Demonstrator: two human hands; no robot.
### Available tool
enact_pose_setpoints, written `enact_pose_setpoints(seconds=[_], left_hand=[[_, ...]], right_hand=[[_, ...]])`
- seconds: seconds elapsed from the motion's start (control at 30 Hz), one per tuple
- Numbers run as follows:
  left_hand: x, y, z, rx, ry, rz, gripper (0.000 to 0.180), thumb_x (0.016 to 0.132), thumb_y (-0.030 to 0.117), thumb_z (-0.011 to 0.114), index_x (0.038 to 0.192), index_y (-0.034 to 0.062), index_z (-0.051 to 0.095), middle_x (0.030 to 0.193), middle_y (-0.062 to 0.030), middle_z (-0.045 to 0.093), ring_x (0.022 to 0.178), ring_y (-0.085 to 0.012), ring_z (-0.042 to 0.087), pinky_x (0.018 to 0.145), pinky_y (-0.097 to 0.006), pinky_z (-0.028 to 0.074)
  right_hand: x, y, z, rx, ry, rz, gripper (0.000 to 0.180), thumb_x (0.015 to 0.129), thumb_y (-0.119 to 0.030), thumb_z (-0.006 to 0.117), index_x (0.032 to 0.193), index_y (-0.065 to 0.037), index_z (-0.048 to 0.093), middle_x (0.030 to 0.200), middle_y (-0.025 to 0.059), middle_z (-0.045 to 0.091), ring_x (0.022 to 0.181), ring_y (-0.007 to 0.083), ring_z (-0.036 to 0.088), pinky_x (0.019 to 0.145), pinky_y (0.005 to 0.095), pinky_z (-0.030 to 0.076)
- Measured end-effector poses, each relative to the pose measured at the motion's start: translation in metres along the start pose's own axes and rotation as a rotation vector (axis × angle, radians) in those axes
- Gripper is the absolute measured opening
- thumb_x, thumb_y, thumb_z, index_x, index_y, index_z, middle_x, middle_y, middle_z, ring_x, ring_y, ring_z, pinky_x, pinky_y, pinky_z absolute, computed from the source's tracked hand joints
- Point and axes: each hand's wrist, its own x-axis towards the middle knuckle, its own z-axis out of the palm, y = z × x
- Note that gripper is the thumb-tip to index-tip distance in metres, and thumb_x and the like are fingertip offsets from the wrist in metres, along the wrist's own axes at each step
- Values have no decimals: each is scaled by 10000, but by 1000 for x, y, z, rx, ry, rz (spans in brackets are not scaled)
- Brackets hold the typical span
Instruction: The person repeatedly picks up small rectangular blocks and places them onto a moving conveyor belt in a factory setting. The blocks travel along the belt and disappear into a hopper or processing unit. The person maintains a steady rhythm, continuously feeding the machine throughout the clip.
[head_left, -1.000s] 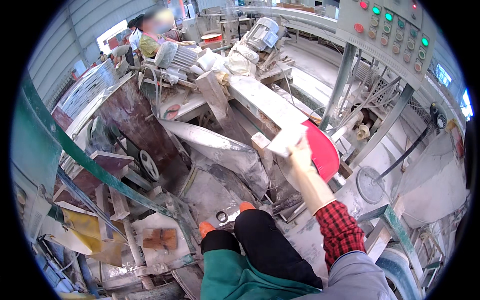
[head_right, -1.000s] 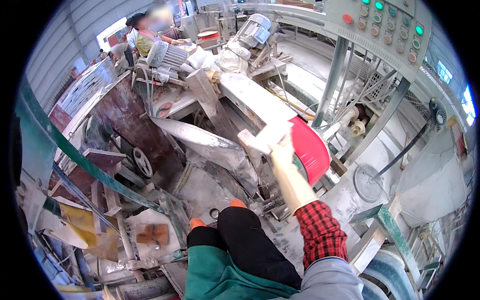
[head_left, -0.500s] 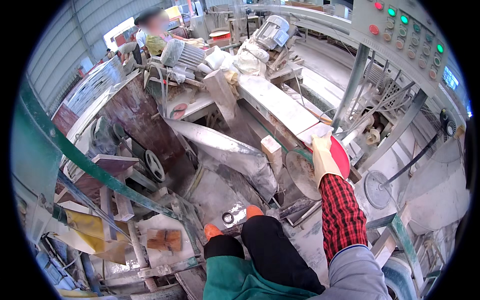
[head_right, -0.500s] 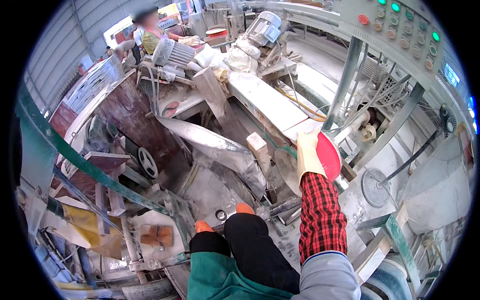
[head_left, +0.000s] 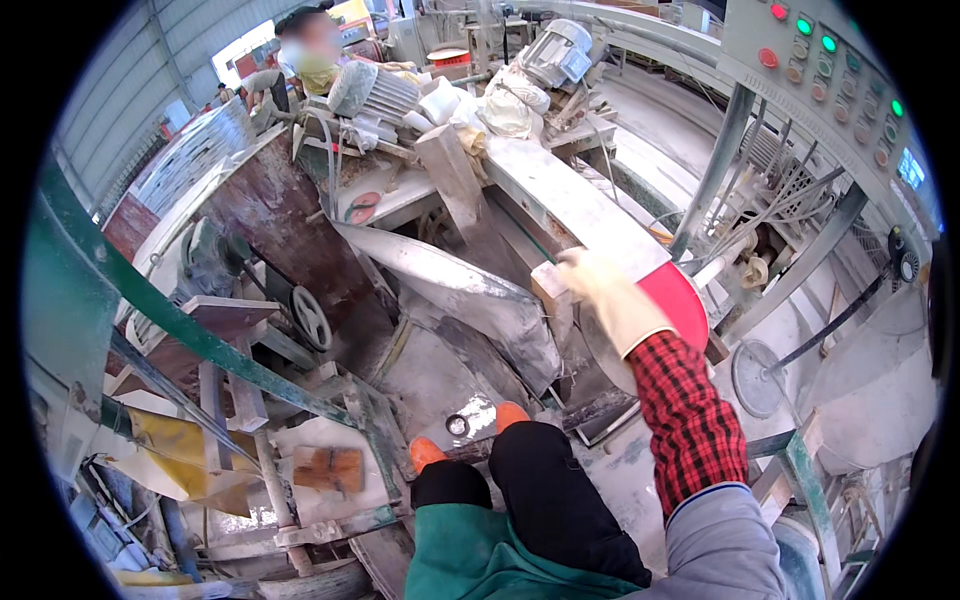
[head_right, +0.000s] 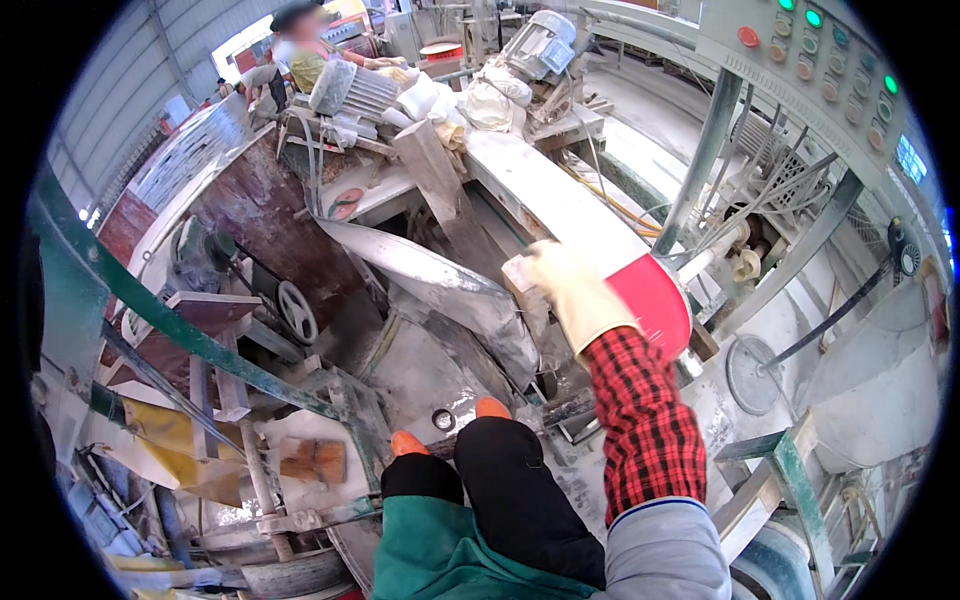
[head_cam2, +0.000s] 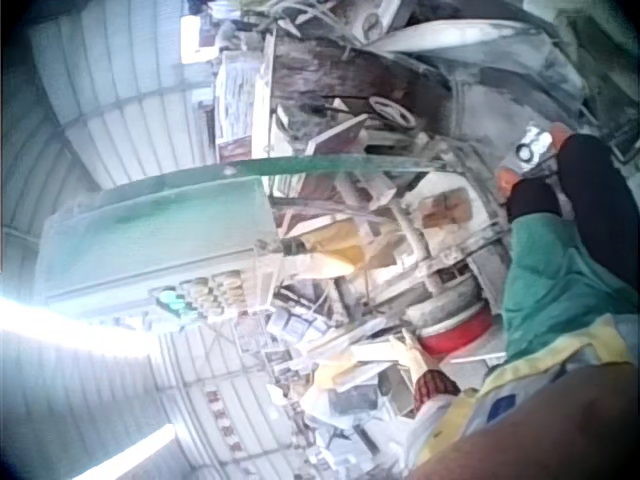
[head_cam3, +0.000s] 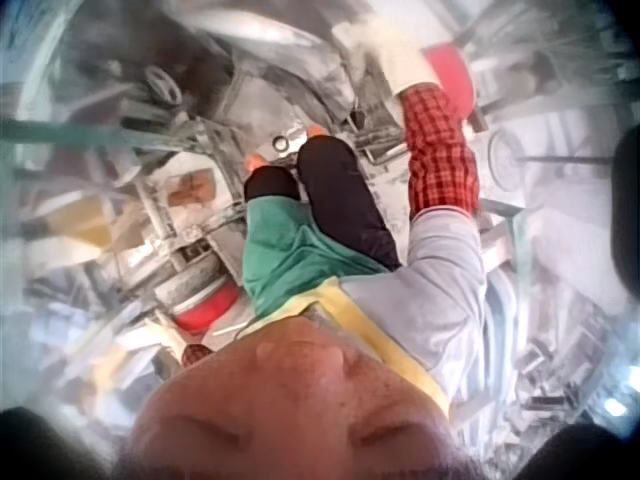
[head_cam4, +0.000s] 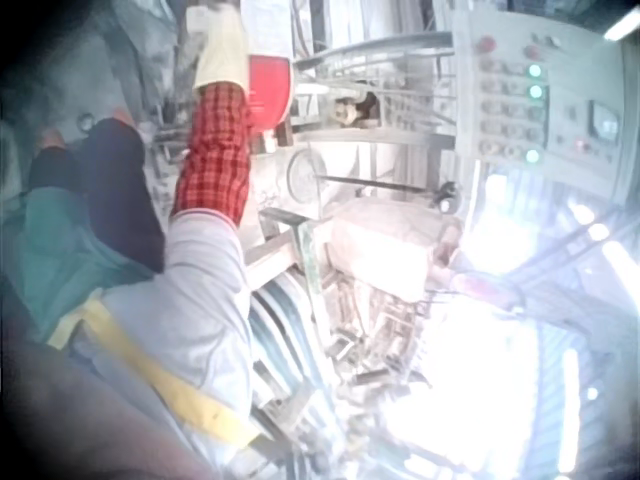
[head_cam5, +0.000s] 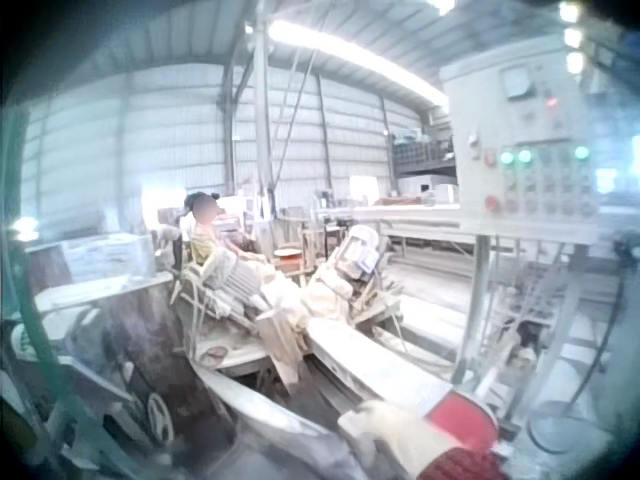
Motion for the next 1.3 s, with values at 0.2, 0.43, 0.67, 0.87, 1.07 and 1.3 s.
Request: enact_pose_setpoints(seconds=[0.2,0.43,0.67,0.87,1.07,1.3], left_hand=[[-5,-3,3,-72,28,10,563,837,192,611,1352,34,448,1391,-216,422,1264,-346,416,1072,-436,307],[-8,-28,26,-396,116,156,613,814,96,645,1378,24,416,1427,-211,386,1283,-331,397,1089,-414,289],[-15,132,-28,-920,121,422,697,763,-29,660,1399,33,381,1461,-230,332,1293,-337,387,1078,-422,298],[-13,256,-54,-992,184,847,801,652,-28,707,1387,-8,389,1440,-286,338,1335,-432,341,1115,-456,258],[9,226,-81,-674,99,997,832,647,15,777,1388,7,400,1432,-263,360,1338,-442,329,1118,-468,263],[38,4,7,13,-87,305,559,929,497,472,1300,85,539,1309,-216,526,1208,-369,484,1046,-501,331]], right_hand=[[-74,-130,101,727,-654,-260,434,907,-231,534,1329,-133,519,797,127,692,617,184,651,572,315,552],[-173,-202,164,936,-908,-320,443,921,-210,529,1340,-68,499,810,124,691,628,166,630,588,297,536],[-302,-293,186,1050,-1364,-313,663,905,-425,611,1445,-123,372,1184,144,598,934,193,599,806,325,501],[-303,-287,182,1074,-696,-482,568,865,-257,599,1354,-40,411,1220,201,590,1141,317,571,959,344,448],[-177,-176,151,1379,-138,-255,608,835,-34,612,1388,-35,362,1237,113,573,1124,193,551,961,342,454],[-90,-8,25,1440,466,-4,680,765,144,466,1403,-39,315,1279,107,540,1142,218,557,957,329,469]])
